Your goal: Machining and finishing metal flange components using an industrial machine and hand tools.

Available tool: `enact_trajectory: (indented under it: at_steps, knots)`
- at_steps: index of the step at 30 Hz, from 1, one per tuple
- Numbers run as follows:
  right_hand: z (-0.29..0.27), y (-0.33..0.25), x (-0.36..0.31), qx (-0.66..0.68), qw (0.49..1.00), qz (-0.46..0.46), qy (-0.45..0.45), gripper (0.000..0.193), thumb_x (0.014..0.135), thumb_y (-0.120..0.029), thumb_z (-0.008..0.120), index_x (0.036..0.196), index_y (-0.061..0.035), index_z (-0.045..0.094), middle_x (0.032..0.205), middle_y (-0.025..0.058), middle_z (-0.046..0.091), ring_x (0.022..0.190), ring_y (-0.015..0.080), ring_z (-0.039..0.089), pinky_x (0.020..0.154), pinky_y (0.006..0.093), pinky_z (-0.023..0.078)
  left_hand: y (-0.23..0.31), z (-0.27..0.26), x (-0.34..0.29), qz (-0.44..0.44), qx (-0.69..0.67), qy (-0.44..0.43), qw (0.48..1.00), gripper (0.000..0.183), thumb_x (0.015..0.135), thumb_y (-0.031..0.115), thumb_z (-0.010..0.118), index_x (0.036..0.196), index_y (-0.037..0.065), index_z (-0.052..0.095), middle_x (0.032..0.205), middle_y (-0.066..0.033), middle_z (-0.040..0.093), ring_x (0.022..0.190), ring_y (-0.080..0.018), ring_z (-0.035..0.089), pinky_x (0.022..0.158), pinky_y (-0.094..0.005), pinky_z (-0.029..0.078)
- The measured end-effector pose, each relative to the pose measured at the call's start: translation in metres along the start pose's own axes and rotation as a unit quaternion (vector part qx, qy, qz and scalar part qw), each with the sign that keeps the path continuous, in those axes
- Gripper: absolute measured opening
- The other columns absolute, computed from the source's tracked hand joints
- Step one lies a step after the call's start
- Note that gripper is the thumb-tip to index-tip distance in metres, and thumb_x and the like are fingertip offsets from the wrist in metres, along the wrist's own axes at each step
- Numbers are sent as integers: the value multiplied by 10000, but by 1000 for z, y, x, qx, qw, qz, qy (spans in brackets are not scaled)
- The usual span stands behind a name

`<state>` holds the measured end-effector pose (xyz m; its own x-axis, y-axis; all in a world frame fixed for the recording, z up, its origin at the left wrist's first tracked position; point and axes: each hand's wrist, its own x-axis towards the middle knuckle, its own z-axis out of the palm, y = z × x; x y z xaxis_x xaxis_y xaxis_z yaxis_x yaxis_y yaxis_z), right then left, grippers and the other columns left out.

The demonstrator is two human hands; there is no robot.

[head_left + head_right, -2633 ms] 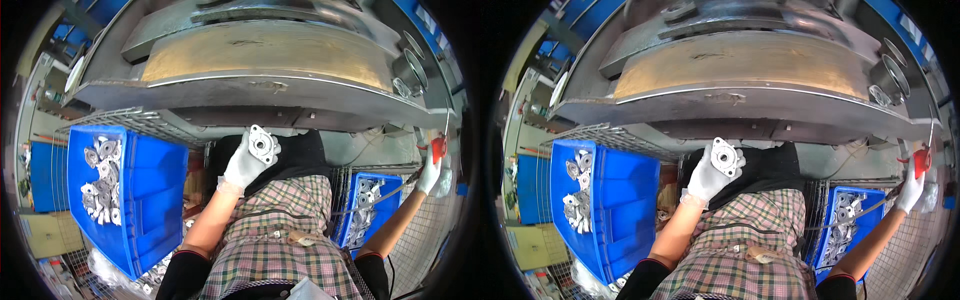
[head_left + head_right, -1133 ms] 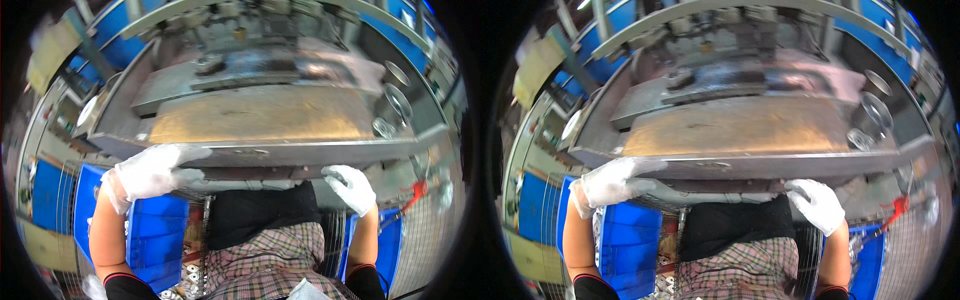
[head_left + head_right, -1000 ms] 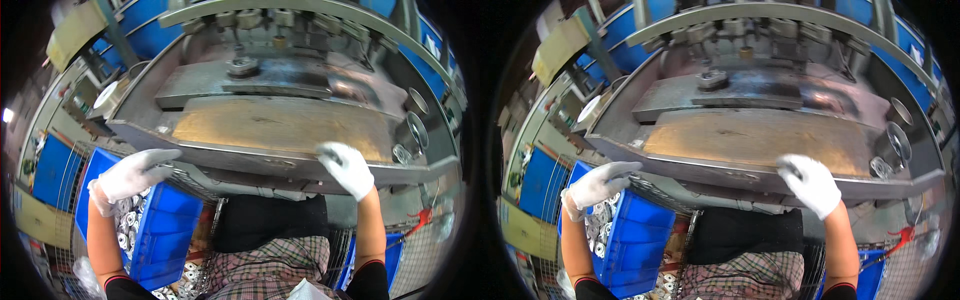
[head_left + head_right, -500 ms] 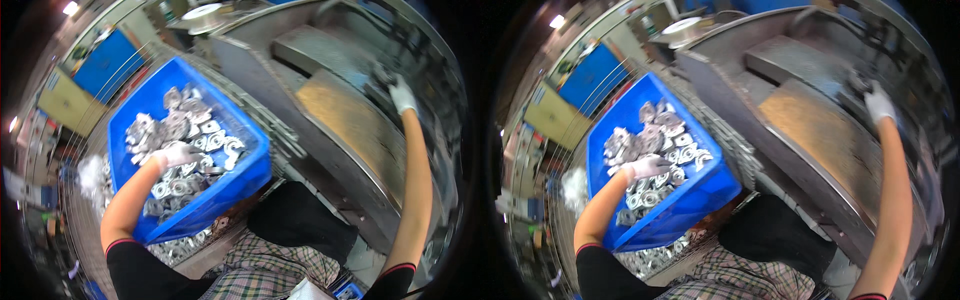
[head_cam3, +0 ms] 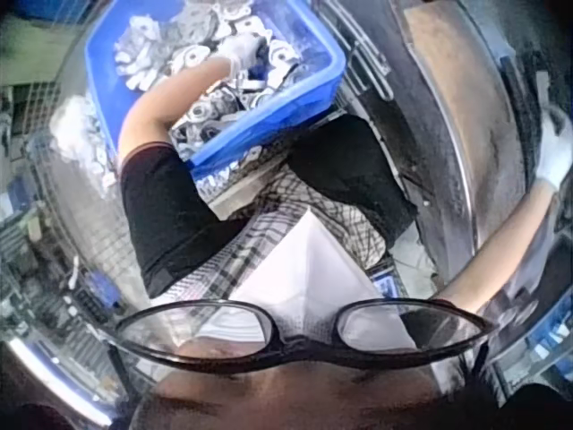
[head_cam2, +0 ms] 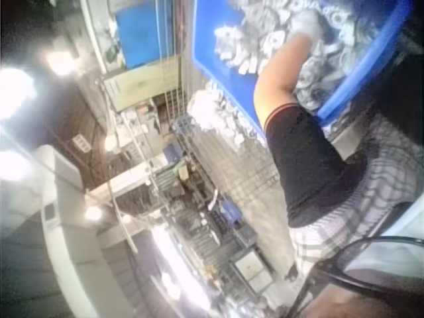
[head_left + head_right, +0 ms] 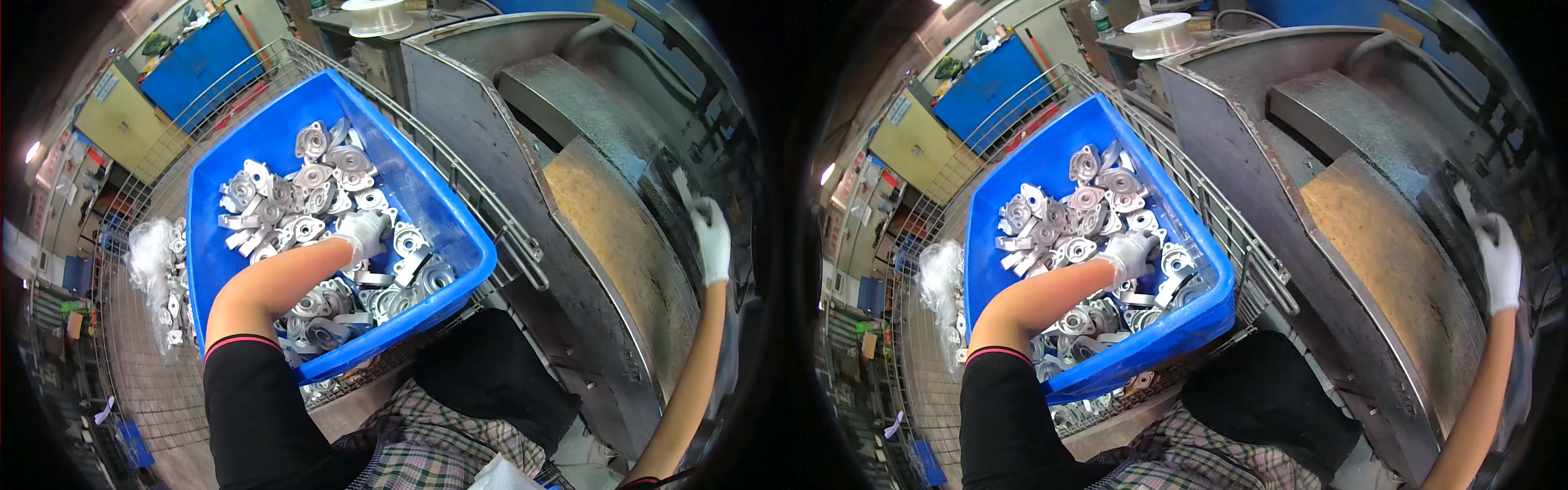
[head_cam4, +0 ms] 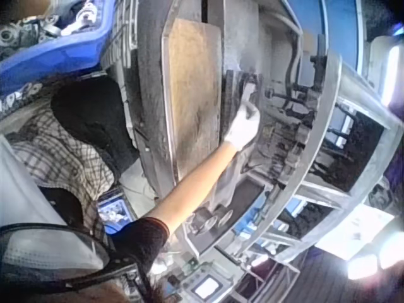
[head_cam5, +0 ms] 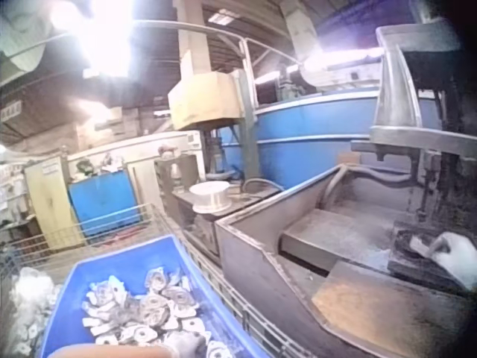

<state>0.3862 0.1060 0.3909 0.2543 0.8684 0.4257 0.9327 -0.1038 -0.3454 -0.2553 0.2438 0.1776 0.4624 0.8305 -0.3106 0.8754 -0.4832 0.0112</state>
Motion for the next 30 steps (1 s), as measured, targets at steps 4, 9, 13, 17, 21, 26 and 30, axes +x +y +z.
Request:
enact_trajectory:
  at_steps: [4,9,13,17,21,26,30]
  knots:
    - [-26,-37,-90,34,998,40,-34,252,875,15,622,1127,14,620,1003,104,688,968,163,620,927,280,460,1,7,14,-40,-9,-12,999,352,723,317,821,972,123,664,1029,-157,655,994,-345,666,837,-448,553]
    - [-38,-72,-184,9,997,53,-47,149,818,38,627,965,12,622,900,146,649,860,254,643,834,334,489,-7,3,13,-22,-101,8,995,139,802,101,623,928,111,681,930,-191,695,943,-347,693,794,-449,541]
    - [-41,-69,-231,-95,992,74,-23,168,801,-6,685,962,-34,648,959,169,684,913,373,635,831,429,489,-17,-21,0,-84,-206,132,966,315,894,278,610,1111,63,688,962,-210,720,919,-340,713,806,-447,553]
    - [-48,-51,-256,-104,994,34,15,183,825,-38,688,1006,-55,666,953,145,685,930,358,628,857,430,482,-43,-72,-27,-41,-648,138,748,310,885,206,584,1146,82,697,1012,-103,723,800,-203,697,666,-331,553]
    - [-55,-36,-264,38,993,97,53,257,868,-16,650,1123,-30,684,940,121,709,836,256,669,765,362,514,-43,-145,-58,37,-882,149,445,356,920,219,541,1217,34,607,1097,-129,690,858,-248,691,621,-322,564]
    - [-67,-21,-261,198,947,242,77,236,944,-43,601,1162,-26,691,832,45,678,709,82,607,638,248,492,34,-229,-58,113,-897,114,411,347,993,246,568,1269,37,592,1159,-135,693,861,-243,685,658,-313,574]
    - [-70,-18,-262,291,911,277,89,243,984,-98,579,1198,-17,661,862,30,652,707,74,574,606,228,459,130,-265,-12,164,-828,29,536,379,1006,265,593,1326,63,565,1212,-82,680,1013,-217,657,787,-324,548]
